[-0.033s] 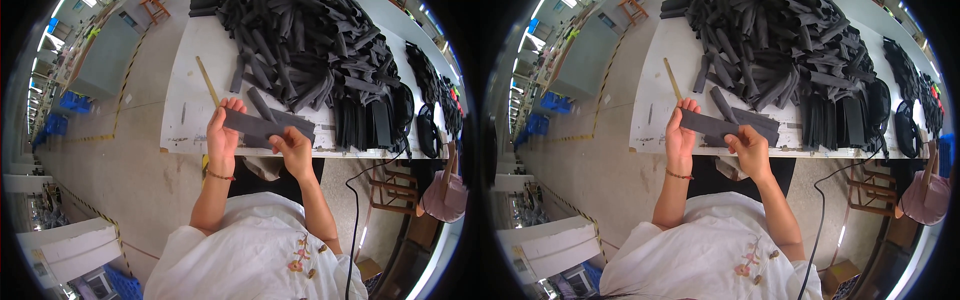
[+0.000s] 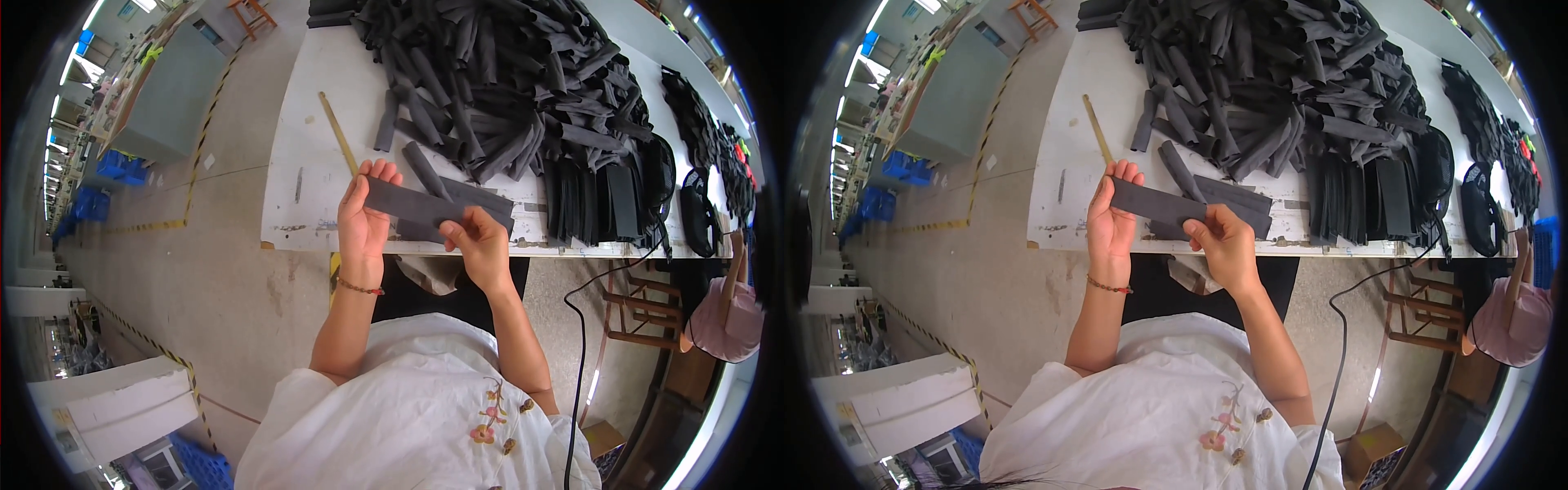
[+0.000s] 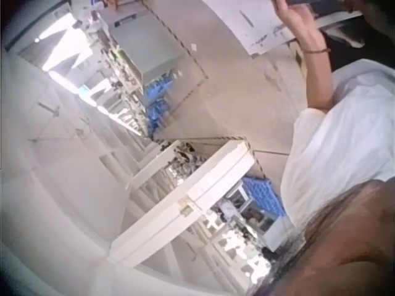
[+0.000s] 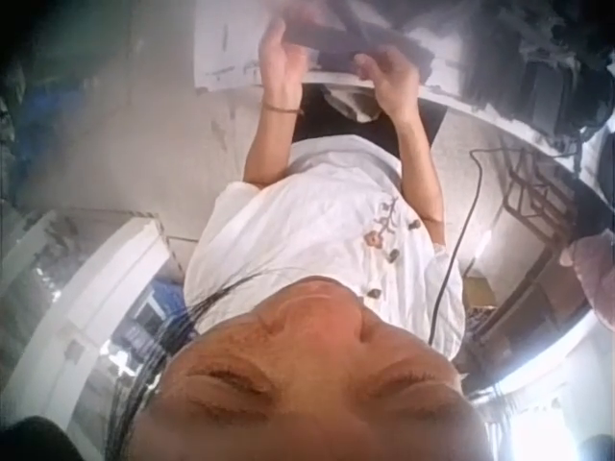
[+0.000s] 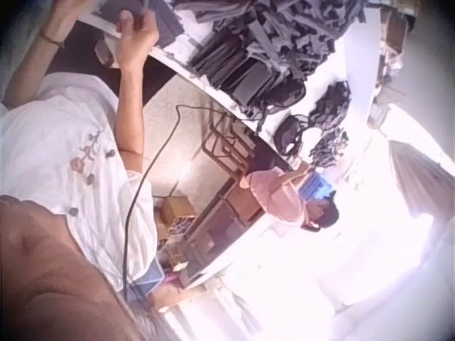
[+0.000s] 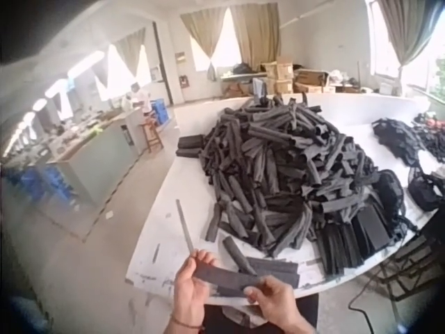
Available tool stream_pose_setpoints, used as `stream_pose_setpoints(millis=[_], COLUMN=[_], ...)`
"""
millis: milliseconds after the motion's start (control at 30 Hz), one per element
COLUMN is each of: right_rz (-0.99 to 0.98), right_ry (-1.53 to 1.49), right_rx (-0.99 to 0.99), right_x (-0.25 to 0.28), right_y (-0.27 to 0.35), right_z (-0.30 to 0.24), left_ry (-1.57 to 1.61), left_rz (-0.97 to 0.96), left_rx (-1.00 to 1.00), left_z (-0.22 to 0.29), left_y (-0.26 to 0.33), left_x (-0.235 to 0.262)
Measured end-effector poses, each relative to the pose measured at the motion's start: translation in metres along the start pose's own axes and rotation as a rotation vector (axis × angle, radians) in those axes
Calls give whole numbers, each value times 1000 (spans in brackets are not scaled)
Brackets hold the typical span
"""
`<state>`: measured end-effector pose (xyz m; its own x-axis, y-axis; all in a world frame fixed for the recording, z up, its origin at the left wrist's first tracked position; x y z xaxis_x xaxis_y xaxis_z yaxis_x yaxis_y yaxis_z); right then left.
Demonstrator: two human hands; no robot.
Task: Assembling or inspecting grey foam strips at a factory workbench.
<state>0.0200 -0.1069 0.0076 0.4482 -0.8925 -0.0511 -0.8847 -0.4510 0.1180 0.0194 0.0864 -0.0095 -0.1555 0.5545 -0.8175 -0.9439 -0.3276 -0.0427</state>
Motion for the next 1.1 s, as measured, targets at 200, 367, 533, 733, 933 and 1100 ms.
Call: stream_pose_setpoints(millis=[200, 367, 533, 733, 933, 1100], right_rz=[102, 27, -15, 343, 358, 393], right_ry=[150, 346, -242, -285, -250, 26], right_rx=[159, 304, -22, -65, -185, -292], right_x=[4, -4, 11, 87, 101, 89], right_y=[3, 19, 33, 59, 63, 45], right_z=[10, 10, 34, 30, 44, 55], left_ry=[-44, -94, -94, -1331, -1381, -894], left_rz=[-113, -2, 125, 43, -92, 93], left_rx=[-19, 49, 245, 440, 212, 270], left_z=[1, 5, -7, -22, -42, -32], left_y=[5, 7, 7, -41, -62, -47], left_x=[-6, 15, 17, 32, 39, 34])
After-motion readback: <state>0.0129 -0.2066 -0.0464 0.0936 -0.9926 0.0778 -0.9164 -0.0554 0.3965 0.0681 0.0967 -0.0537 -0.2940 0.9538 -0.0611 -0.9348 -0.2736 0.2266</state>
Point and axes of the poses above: each hand's wrist, its own y-axis away from the middle knuckle, its own x-axis out of the back of the hand, z = x × y, the point moved 2 cm from there along -y, towards the middle knuckle, and after that the axes turned 11 degrees about -z, right-handed, at the moved point
